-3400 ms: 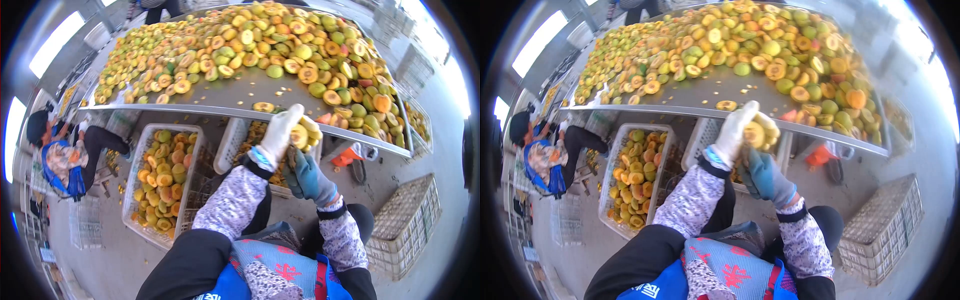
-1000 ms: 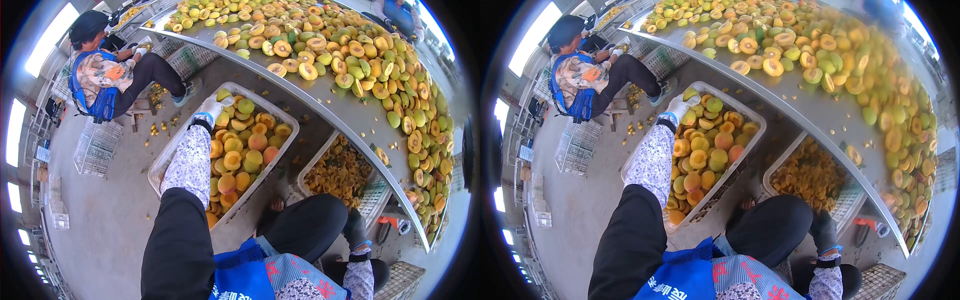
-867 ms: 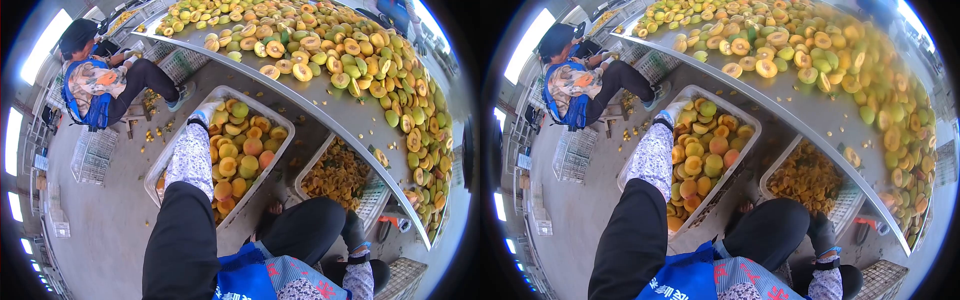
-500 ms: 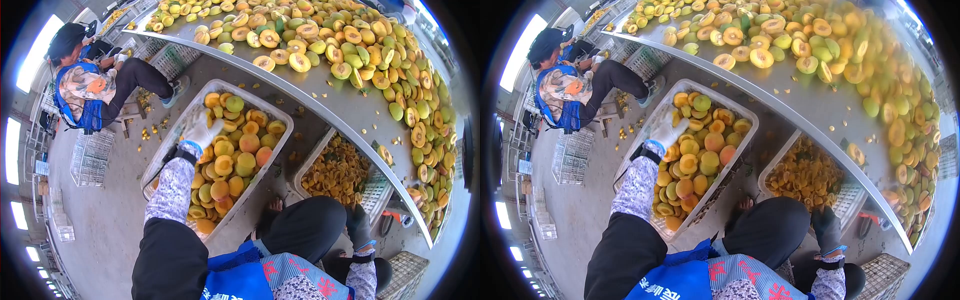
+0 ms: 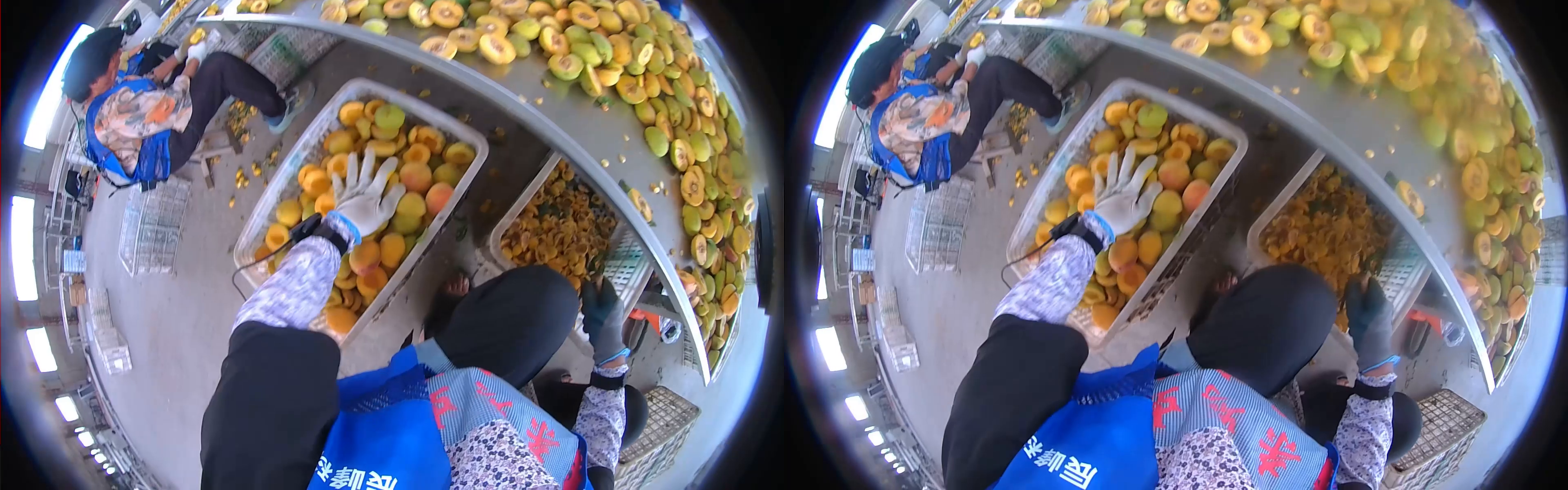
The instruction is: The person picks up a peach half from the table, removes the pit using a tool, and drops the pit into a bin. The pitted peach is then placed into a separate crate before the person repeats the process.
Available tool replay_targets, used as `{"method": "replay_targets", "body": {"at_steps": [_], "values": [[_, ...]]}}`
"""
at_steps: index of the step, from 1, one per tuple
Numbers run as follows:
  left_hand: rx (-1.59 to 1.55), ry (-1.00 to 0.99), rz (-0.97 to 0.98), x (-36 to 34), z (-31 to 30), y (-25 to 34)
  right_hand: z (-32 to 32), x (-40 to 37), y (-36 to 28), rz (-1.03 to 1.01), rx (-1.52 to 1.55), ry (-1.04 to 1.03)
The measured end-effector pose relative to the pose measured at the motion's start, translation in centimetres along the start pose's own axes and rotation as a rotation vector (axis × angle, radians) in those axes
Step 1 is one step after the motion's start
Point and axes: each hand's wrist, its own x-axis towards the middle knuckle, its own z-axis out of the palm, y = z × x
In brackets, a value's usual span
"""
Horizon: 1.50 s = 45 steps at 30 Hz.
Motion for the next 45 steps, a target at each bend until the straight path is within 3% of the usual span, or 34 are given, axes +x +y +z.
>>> {"method": "replay_targets", "body": {"at_steps": [2, 4, 6, 7, 12, 14, 16, 19, 21, 23, 24, 25, 26, 28, 29, 30, 32, 34, 35, 36, 39, 40, 43, 44, 45], "values": [[-0.153, -0.065, -0.073, -1.7, -2.1, 1.4, 0.1, 0.0, 0.7, 0.019, -0.064, -0.005], [-0.175, -0.045, 0.022, -4.6, -3.2, 2.0, -0.6, -0.8, -0.3, -0.078, -0.106, -0.023], [-0.23, -0.017, 0.076, -8.1, -3.4, 2.4, -0.6, -0.7, 0.2, 0.112, 0.036, -0.063], [-0.301, -0.012, -0.001, -9.6, -3.5, 2.3, -0.3, -1.0, 0.9, 0.066, 0.028, -0.053], [-0.131, 0.099, 0.094, -16.1, -4.1, 0.6, 1.2, -0.9, 3.5, -0.248, -0.094, -0.097], [0.04, 0.002, 0.094, -19.6, -5.3, 1.8, 1.3, -1.5, 1.5, -0.254, -0.091, -0.103], [-0.095, -0.1, 0.019, -21.9, -4.4, 0.3, 0.8, -1.8, 0.3, -0.218, -0.129, -0.111], [-0.039, -0.198, -0.01, -21.3, -0.8, -1.1, 0.9, -1.5, 0.3, -0.193, -0.003, 0.018], [-0.013, -0.219, -0.04, -21.0, -0.4, -0.7, -0.1, -1.0, -0.5, -0.159, -0.004, -0.048], [-0.097, -0.282, -0.046, -21.0, -1.9, -0.2, -0.8, -0.5, -0.1, -0.236, -0.047, 0.022], [-0.143, -0.311, -0.05, -20.6, -2.9, 0.0, -1.2, -0.4, -0.3, -0.192, -0.015, 0.025], [-0.145, -0.498, -0.052, -19.6, -4.7, -0.2, -1.9, -0.5, -0.5, -0.146, 0.01, 0.016], [-0.193, -0.508, -0.019, -19.0, -7.7, 0.0, -2.2, -0.7, -0.6, -0.095, 0.034, 0.007], [-0.075, -0.542, -0.303, -15.0, -12.4, 0.9, -2.2, -0.6, -0.6, -0.07, 0.069, 0.01], [-0.249, -0.108, -0.351, -13.5, -10.6, -0.5, -2.0, -0.5, -0.6, -0.058, 0.087, 0.009], [-0.161, -0.037, -0.444, -11.5, -11.5, -0.2, -1.7, -0.6, -0.5, -0.043, 0.106, 0.008], [-0.047, 0.371, -0.28, -9.5, -4.6, -2.5, -0.9, -0.6, 0.1, -0.081, 0.04, 0.032], [-0.039, 0.331, -0.371, -7.3, -0.5, -5.0, -0.9, -0.3, 0.6, -0.06, 0.034, 0.027], [-0.035, 0.443, -0.375, -6.0, 0.4, -6.0, -1.0, -0.2, 1.0, -0.015, 0.065, 0.009], [-0.058, 0.349, -0.404, -5.0, -0.6, -6.3, -1.3, -0.5, 1.4, 0.035, 0.089, -0.019], [0.075, 0.455, -0.212, -0.9, 0.7, -8.8, -0.1, -0.5, 3.2, -0.021, -0.008, 0.012], [0.08, 0.357, -0.266, 0.2, 0.4, -8.5, -0.6, -1.0, 2.5, -0.072, -0.049, 0.017], [0.171, 0.46, -0.205, 0.1, 3.5, -10.4, -1.5, -2.1, 0.6, -0.244, -0.159, 0.054], [0.209, -0.106, -0.247, -0.6, 1.0, -9.7, -2.1, -2.6, 0.1, -0.225, -0.16, 0.084], [0.062, 0.35, -0.093, -3.5, 2.9, -9.3, -2.7, -3.0, -0.4, -0.205, -0.161, 0.112]]}}
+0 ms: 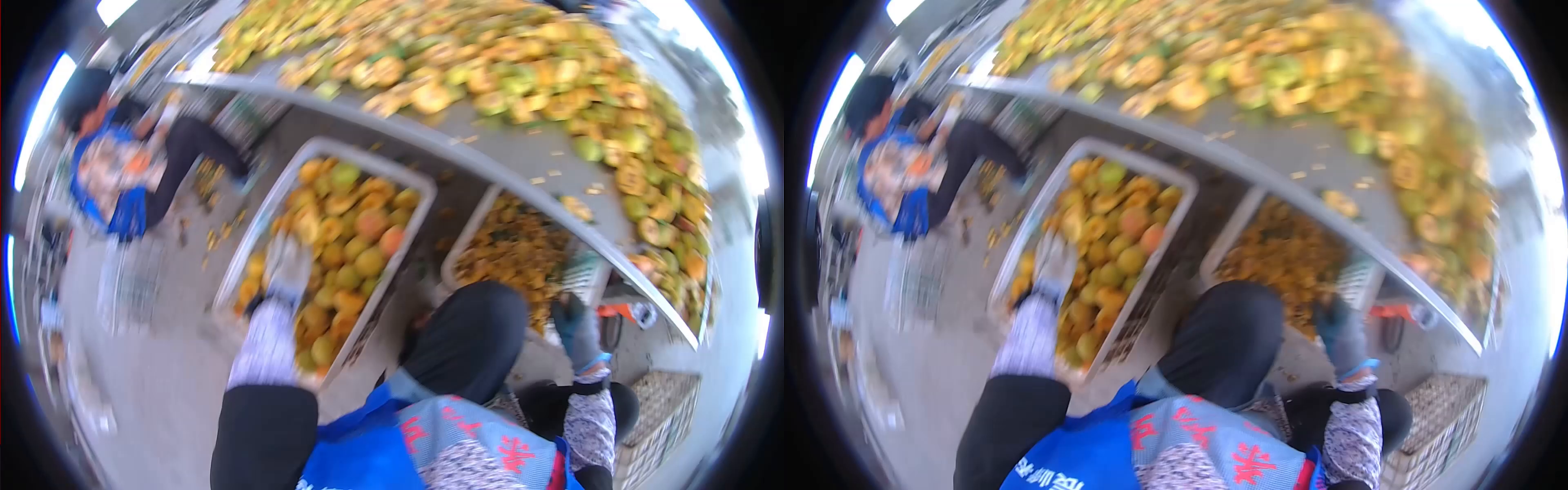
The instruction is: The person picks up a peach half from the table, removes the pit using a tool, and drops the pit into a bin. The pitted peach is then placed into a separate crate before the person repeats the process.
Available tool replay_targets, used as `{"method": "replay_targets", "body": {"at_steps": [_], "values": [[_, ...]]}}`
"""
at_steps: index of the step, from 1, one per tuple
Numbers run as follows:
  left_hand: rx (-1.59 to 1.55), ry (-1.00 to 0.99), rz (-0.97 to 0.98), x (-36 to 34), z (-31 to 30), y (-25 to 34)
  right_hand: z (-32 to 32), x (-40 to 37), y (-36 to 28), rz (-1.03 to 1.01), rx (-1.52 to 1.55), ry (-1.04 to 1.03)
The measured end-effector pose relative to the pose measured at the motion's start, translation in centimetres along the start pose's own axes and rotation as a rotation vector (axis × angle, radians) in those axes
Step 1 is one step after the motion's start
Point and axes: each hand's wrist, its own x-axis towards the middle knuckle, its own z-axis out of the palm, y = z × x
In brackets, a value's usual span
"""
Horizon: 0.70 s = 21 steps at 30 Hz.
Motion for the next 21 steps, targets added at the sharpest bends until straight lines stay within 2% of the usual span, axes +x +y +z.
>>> {"method": "replay_targets", "body": {"at_steps": [1, 3, 5, 7, 8, 9, 10, 12, 13, 14, 16, 17, 18, 19, 20, 21], "values": [[0.084, -0.184, -0.067, -0.8, -0.2, -0.3, -0.4, 0.2, -1.0, 0.095, 0.048, 0.013], [-0.078, -0.303, -0.195, 0.5, -0.7, -0.5, -1.2, 0.5, -2.2, 0.039, 0.08, 0.061], [-0.138, -0.35, -0.238, 2.2, -0.4, -1.4, -2.2, 0.7, -3.4, 0.028, 0.069, 0.069], [-0.119, -0.221, -0.39, 4.3, -2.3, 1.1, -3.1, 0.6, -4.5, 0.073, 0.396, 0.093], [-0.271, 0.05, -0.465, 5.2, -2.0, 2.4, -4.5, 0.4, -6.3, 0.072, 0.482, 0.135], [-0.367, 0.291, -0.296, 6.5, -3.7, 5.9, -4.5, 0.8, -5.7, 0.091, 0.559, 0.105], [-0.351, 0.52, -0.023, 7.5, -8.1, 12.0, -5.3, 0.9, -6.0, 0.082, 0.594, 0.106], [-0.698, 0.493, 0.191, 10.3, -13.4, 22.1, -7.3, 1.6, -6.8, 0.07, 0.645, 0.099], [-0.778, 0.543, 0.394, 11.8, -16.1, 27.7, -8.1, 1.9, -6.8, 0.073, 0.658, 0.1], [-0.805, 0.519, 0.511, 13.4, -17.3, 32.6, -7.5, 2.4, -5.3, 0.039, 0.732, 0.134], [-0.923, 0.282, 0.781, 15.9, -18.9, 42.5, -6.9, 2.8, -2.9, 0.062, 0.796, 0.133], [-0.875, 0.143, 0.853, 16.5, -20.1, 47.3, -6.5, 2.7, -1.9, 0.071, 0.843, 0.135], [-0.818, 0.068, 0.936, 18.0, -19.3, 52.1, -7.0, 2.4, -1.5, 0.057, 0.777, 0.13], [-0.807, -0.065, 0.984, 19.2, -18.8, 56.5, -8.1, 2.1, -1.0, 0.036, 0.545, 0.103], [-0.78, -0.182, 1.015, 20.4, -17.7, 60.8, -8.8, 1.9, -0.6, 0.025, 0.453, 0.087], [-0.718, -0.167, 1.074, 21.2, -16.9, 65.0, -9.2, 1.7, -0.5, 0.016, 0.362, 0.066]]}}
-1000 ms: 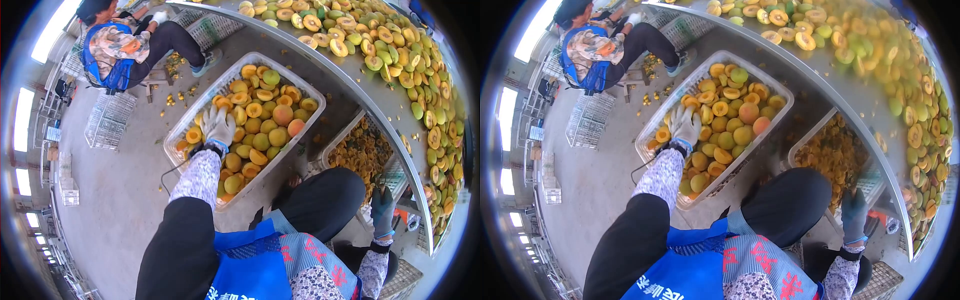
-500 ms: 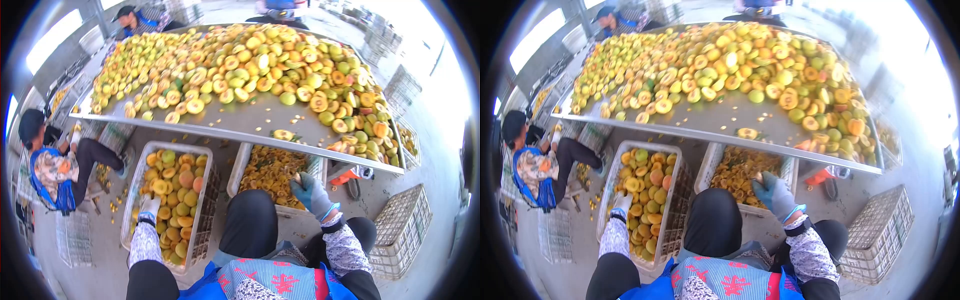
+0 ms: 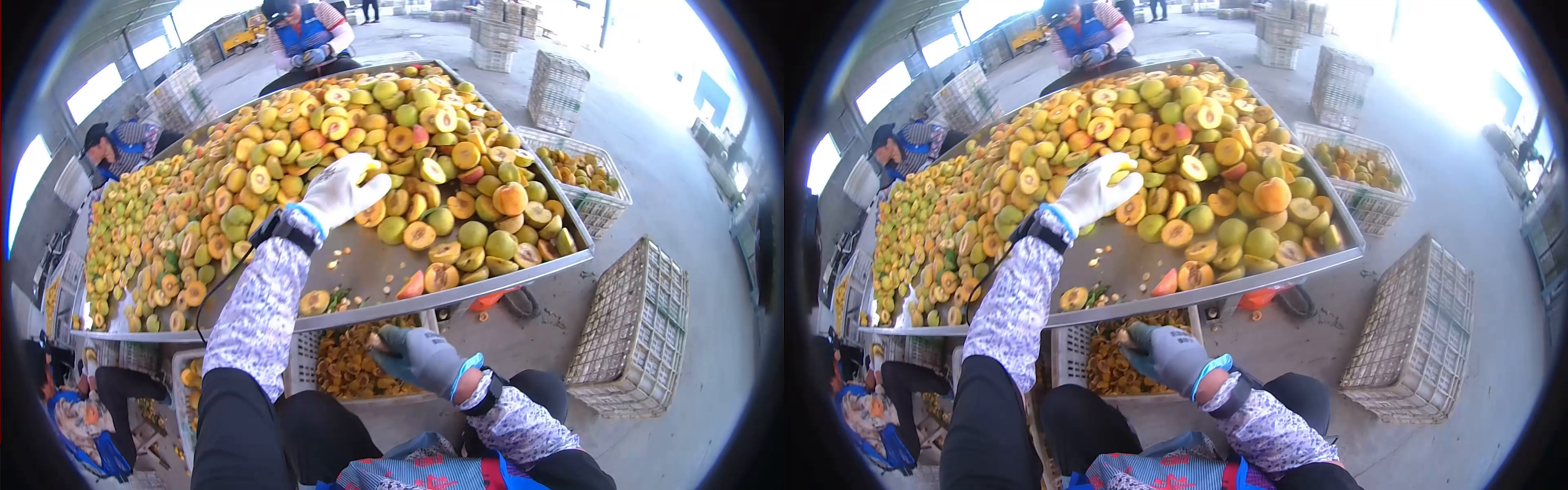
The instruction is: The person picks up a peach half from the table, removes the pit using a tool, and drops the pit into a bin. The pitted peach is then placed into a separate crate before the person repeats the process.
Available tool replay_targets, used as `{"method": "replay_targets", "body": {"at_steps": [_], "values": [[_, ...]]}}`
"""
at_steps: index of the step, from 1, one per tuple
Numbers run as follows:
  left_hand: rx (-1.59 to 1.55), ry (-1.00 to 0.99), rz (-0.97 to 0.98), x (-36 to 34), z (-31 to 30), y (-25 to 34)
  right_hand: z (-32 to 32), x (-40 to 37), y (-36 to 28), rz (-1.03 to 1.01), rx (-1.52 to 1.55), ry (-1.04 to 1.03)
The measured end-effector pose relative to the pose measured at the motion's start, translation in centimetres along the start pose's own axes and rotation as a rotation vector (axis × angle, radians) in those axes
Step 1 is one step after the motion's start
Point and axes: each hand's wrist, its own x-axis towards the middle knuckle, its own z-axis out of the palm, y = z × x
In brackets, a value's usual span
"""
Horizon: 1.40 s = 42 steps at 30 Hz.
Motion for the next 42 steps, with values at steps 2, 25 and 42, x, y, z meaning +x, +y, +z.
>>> {"method": "replay_targets", "body": {"at_steps": [2, 25, 42], "values": [[0.106, -0.161, 0.013, 6.6, 4.2, -1.7, -0.7, -0.2, 0.4, 0.068, -0.065, -0.079], [0.233, -0.353, 0.157, 19.4, 16.8, 16.8, -5.0, 1.4, 3.1, 0.056, -0.065, -0.416], [0.223, -0.411, -0.103, 3.8, 6.3, 3.4, -1.2, 0.0, 0.4, 0.0, -0.111, -0.298]]}}
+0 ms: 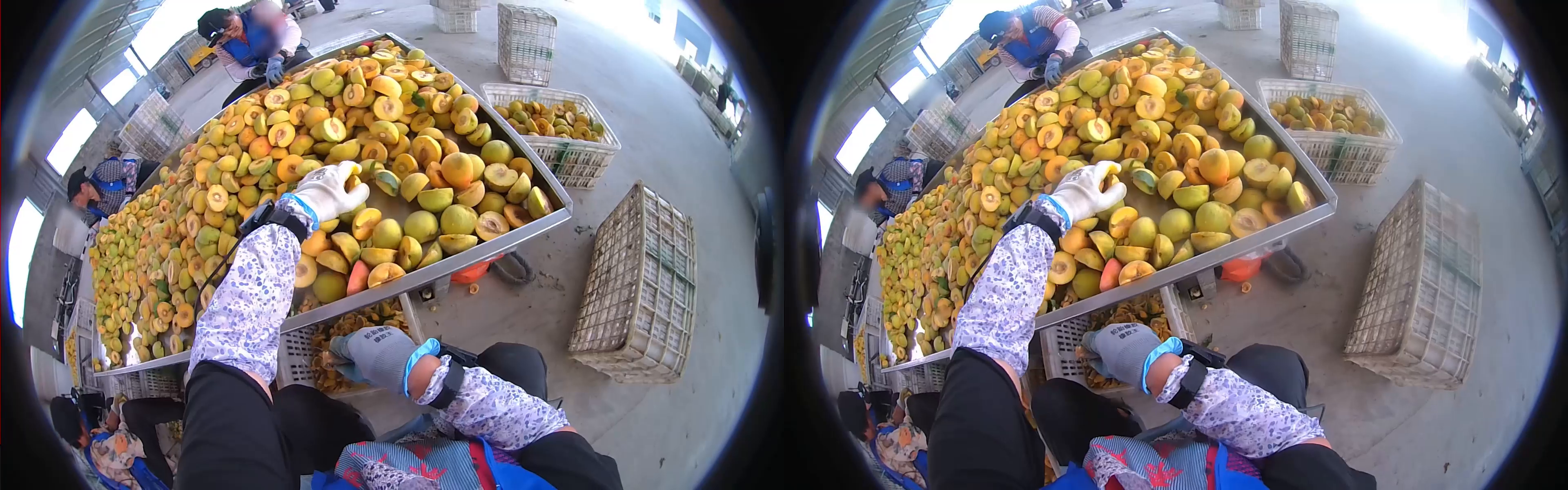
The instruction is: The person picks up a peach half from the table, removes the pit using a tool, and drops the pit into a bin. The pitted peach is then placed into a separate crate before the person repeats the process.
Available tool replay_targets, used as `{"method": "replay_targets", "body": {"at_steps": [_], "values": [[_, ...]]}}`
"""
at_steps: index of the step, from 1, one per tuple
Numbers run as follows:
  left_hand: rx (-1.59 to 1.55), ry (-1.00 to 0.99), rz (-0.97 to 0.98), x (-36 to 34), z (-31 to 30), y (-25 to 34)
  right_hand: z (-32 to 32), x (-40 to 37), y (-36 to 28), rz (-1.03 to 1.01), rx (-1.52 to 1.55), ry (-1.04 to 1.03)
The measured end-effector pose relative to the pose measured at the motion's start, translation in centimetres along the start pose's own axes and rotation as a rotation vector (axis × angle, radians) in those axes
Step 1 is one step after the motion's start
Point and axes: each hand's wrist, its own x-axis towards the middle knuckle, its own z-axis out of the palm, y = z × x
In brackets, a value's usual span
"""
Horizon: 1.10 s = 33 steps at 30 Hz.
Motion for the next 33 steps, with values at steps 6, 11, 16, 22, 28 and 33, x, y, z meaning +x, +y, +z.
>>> {"method": "replay_targets", "body": {"at_steps": [6, 11, 16, 22, 28, 33], "values": [[-0.486, 0.447, 0.073, -9.3, -2.8, -2.8, 0.1, -1.3, -2.6, -0.001, 0.1, 0.342], [-1.59, 0.56, -0.103, -18.6, -3.1, -0.5, 0.3, 1.5, -2.6, -0.113, 1.048, 0.635], [-0.962, 0.494, 0.085, -23.4, 0.9, 3.6, 1.6, 3.3, -4.3, -0.323, 1.105, 0.729], [-1.387, 0.635, -0.024, -25.2, 2.0, 6.4, 0.9, 1.8, -5.4, 0.13, 1.295, 0.357], [-1.743, 0.739, -0.214, -23.9, 3.4, 5.0, 1.4, 1.7, -2.7, 0.006, 1.012, 0.631], [-1.653, 0.648, -0.207, -24.1, 3.7, 4.2, 1.6, 0.0, -4.0, -0.282, 0.046, 0.653]]}}
